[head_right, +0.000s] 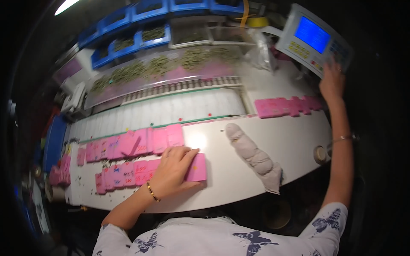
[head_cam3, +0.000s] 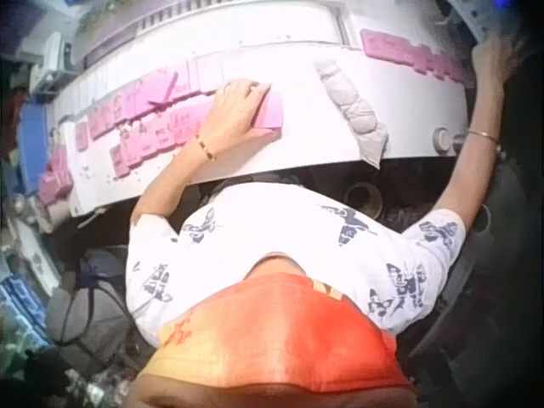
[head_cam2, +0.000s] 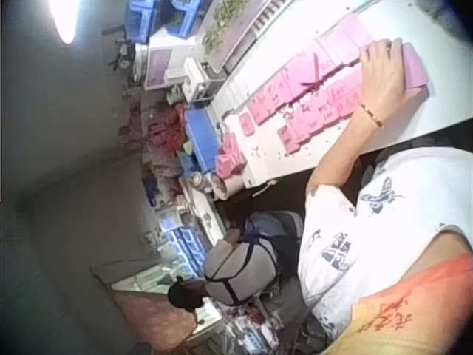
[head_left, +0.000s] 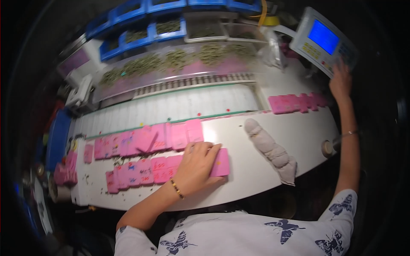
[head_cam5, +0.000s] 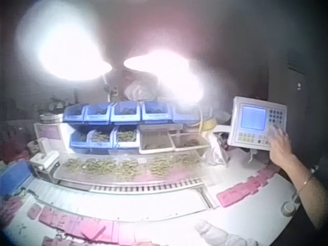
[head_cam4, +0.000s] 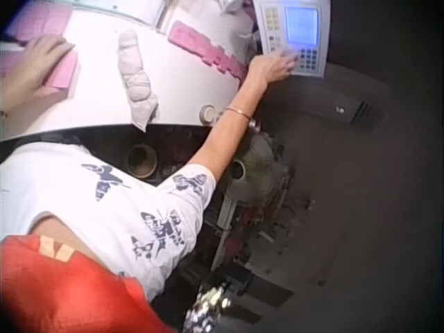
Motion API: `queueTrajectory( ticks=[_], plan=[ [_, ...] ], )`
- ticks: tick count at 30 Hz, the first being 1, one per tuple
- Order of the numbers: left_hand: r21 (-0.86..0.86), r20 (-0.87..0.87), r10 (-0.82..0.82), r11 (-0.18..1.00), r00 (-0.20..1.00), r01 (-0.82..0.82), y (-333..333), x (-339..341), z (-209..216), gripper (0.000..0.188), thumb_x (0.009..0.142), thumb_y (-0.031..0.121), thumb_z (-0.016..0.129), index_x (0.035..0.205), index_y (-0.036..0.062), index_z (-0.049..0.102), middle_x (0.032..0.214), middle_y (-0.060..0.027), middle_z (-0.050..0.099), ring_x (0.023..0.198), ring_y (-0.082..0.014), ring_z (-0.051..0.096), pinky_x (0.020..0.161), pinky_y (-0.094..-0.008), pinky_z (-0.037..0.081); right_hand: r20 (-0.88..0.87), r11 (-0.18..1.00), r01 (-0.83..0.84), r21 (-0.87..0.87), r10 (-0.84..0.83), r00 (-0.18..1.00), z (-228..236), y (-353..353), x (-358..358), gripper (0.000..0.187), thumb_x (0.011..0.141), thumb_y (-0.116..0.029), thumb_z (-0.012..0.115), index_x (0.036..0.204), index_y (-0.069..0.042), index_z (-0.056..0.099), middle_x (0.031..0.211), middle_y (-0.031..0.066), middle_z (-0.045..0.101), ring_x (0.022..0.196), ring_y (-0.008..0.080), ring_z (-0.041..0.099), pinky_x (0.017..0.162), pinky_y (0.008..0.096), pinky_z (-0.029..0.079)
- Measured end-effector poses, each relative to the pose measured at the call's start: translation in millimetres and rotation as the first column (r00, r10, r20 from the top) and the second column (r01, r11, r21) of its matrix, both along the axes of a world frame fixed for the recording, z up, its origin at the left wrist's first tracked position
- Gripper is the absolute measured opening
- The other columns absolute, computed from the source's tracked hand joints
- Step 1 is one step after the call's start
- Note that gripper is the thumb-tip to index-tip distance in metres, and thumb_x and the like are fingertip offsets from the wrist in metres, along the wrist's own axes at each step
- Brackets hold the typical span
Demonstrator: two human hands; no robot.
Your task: Placing small colorful figurines into pink molds and prepping them with a sponge at a production assembly station.
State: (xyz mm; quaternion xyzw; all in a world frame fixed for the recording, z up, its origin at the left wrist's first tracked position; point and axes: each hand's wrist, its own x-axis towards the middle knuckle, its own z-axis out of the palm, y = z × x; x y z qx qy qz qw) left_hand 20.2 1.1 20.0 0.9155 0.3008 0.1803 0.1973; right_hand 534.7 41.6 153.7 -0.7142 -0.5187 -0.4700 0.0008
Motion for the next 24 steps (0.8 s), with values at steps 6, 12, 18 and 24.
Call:
queueTrajectory(
  ticks=[6, 12, 18, 24],
  plan=[
    [0.087, 0.1, -0.068, 0.994, 0.993, 0.059, -3.3, 4.7, -4.6, 0.084, 0.067, 0.031, 0.081, 0.137, 0.0032, 0.044, 0.122, -0.0136, 0.05, 0.116, -0.0303, 0.049, 0.106, -0.051, 0.029, -0.418, 0.834, -0.541, 0.11, 0.532, 0.736, -40.2, -24.1, -99.0, 0.054, 0.08, -0.005, 0.069, 0.13, -0.006, 0.05, 0.139, 0.0164, 0.048, 0.128, 0.0355, 0.043, 0.109, 0.0432, 0.033],
    [0.256, 0.443, -0.176, 0.965, 0.879, 0.064, -13.4, 7.0, 6.4, 0.077, 0.069, 0.022, 0.077, 0.138, 0.0118, 0.046, 0.13, -0.009, 0.049, 0.122, -0.0285, 0.047, 0.106, -0.0517, 0.033, -0.662, 0.467, -0.674, 0.573, -0.221, -0.716, -114.3, -91.4, -284.3, 0.097, 0.077, -0.047, 0.079, 0.145, 0.001, 0.032, 0.142, 0.0129, 0.043, 0.128, 0.0232, 0.047, 0.106, 0.037, 0.039],
    [0.45, 0.456, -0.222, 0.893, 0.862, -0.008, -15.4, 24.6, 13.7, 0.081, 0.068, 0.023, 0.077, 0.141, 0.0149, 0.044, 0.131, -0.0098, 0.048, 0.123, -0.0303, 0.044, 0.106, -0.0499, 0.036, -0.399, 0.663, -0.257, 0.703, 0.069, -0.915, -117.2, -110.4, -328.1, 0.099, 0.079, -0.048, 0.078, 0.147, 0.002, 0.025, 0.137, 0.0153, 0.045, 0.129, 0.0275, 0.048, 0.108, 0.0394, 0.042],
    [-0.109, 0.802, 0.096, 0.994, 0.589, -0.014, -20.9, 15.0, 26.7, 0.041, 0.085, 0.029, 0.073, 0.118, 0.0083, 0.058, 0.116, -0.0081, 0.057, 0.108, -0.0254, 0.054, 0.096, -0.0381, 0.044, -0.429, 0.647, -0.19, 0.738, 0.234, -0.872, -105.4, -101.5, -320.6, 0.093, 0.082, -0.041, 0.077, 0.148, -0.002, 0.024, 0.136, 0.0194, 0.047, 0.122, 0.0285, 0.053, 0.098, 0.0427, 0.051]
  ],
)
